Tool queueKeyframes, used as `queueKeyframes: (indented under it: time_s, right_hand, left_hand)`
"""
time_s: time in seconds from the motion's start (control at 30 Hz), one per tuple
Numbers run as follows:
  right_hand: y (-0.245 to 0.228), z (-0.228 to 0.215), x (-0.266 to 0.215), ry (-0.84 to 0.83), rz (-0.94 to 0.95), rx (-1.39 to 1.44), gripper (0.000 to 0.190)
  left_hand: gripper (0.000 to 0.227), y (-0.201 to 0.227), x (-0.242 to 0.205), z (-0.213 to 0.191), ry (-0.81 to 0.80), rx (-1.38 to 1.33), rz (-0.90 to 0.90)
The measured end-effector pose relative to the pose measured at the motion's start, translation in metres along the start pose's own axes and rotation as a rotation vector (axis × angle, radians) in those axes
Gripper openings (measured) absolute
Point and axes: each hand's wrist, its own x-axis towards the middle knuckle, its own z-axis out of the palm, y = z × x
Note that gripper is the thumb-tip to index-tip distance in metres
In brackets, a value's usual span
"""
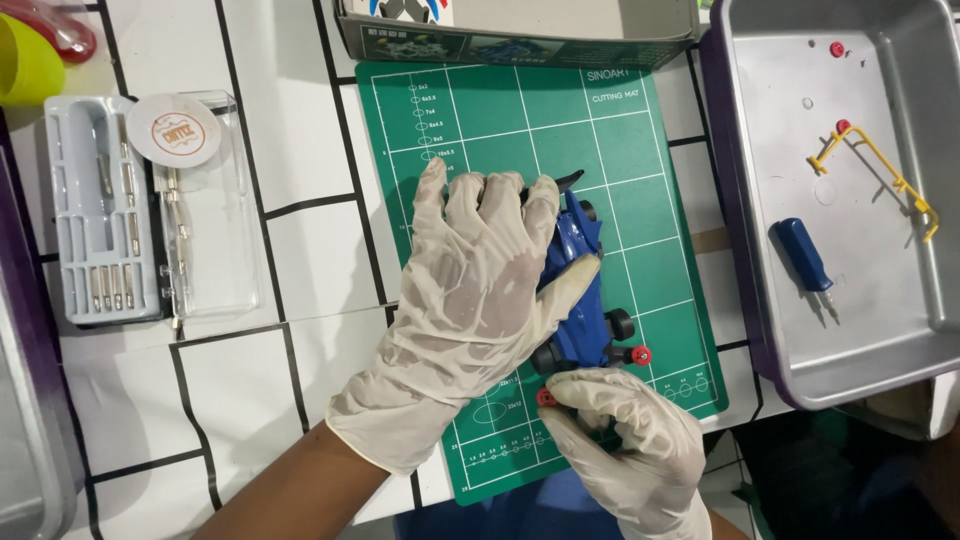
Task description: The person assembles a blue toy car on a green cutting mat. They attach the wheels to the car's body and use a screwdriver to tighten the screws, securing the wheels in place.
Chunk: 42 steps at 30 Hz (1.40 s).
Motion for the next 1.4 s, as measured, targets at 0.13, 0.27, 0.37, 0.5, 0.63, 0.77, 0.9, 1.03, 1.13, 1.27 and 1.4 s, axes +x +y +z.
queueKeyframes:
  time_s: [0.13, 0.27, 0.37, 0.5, 0.63, 0.77, 0.9, 1.03, 1.13, 1.27, 1.4]
  right_hand:
    - [0.0, 0.0, 0.002, -0.028, -0.022, -0.018, 0.027]
    - [0.003, 0.001, -0.001, -0.036, -0.029, -0.048, 0.033]
    - [0.005, -0.001, -0.007, -0.043, 0.006, -0.09, 0.04]
    - [0.007, -0.001, -0.007, -0.04, -0.025, -0.098, 0.036]
    - [0.007, 0.001, -0.006, -0.035, -0.061, -0.055, 0.03]
    - [0.006, -0.009, -0.014, -0.006, -0.012, -0.016, 0.042]
    - [0.012, -0.056, -0.02, 0.136, 0.013, 0.066, 0.038]
    - [0.032, -0.139, 0.037, 0.022, 0.106, -0.373, 0.03]
    - [0.062, -0.171, 0.119, -0.124, 0.285, -0.572, 0.032]
    - [0.156, -0.18, 0.206, -0.169, 0.472, -0.458, 0.018]
    - [0.278, -0.178, 0.257, -0.087, 0.308, -0.495, 0.033]
  left_hand:
    - [0.07, 0.0, 0.0, 0.0, 0.02, -0.008, -0.006]
    - [0.071, 0.0, 0.0, -0.001, 0.001, 0.024, -0.003]
    - [0.07, 0.0, 0.0, -0.002, -0.011, 0.021, 0.0]
    - [0.069, 0.0, -0.001, -0.001, 0.013, 0.002, 0.004]
    - [0.068, -0.001, -0.001, 0.0, 0.039, 0.003, 0.011]
    - [0.064, -0.002, -0.001, -0.005, 0.083, -0.052, 0.021]
    - [0.067, -0.002, 0.001, -0.005, 0.066, 0.022, 0.043]
    - [0.063, -0.002, 0.001, -0.002, 0.06, 0.001, 0.041]
    - [0.063, -0.002, -0.001, -0.001, 0.066, 0.003, 0.025]
    - [0.064, -0.002, -0.003, 0.003, 0.082, 0.057, -0.007]
    - [0.063, -0.004, -0.002, 0.004, 0.094, -0.05, -0.007]
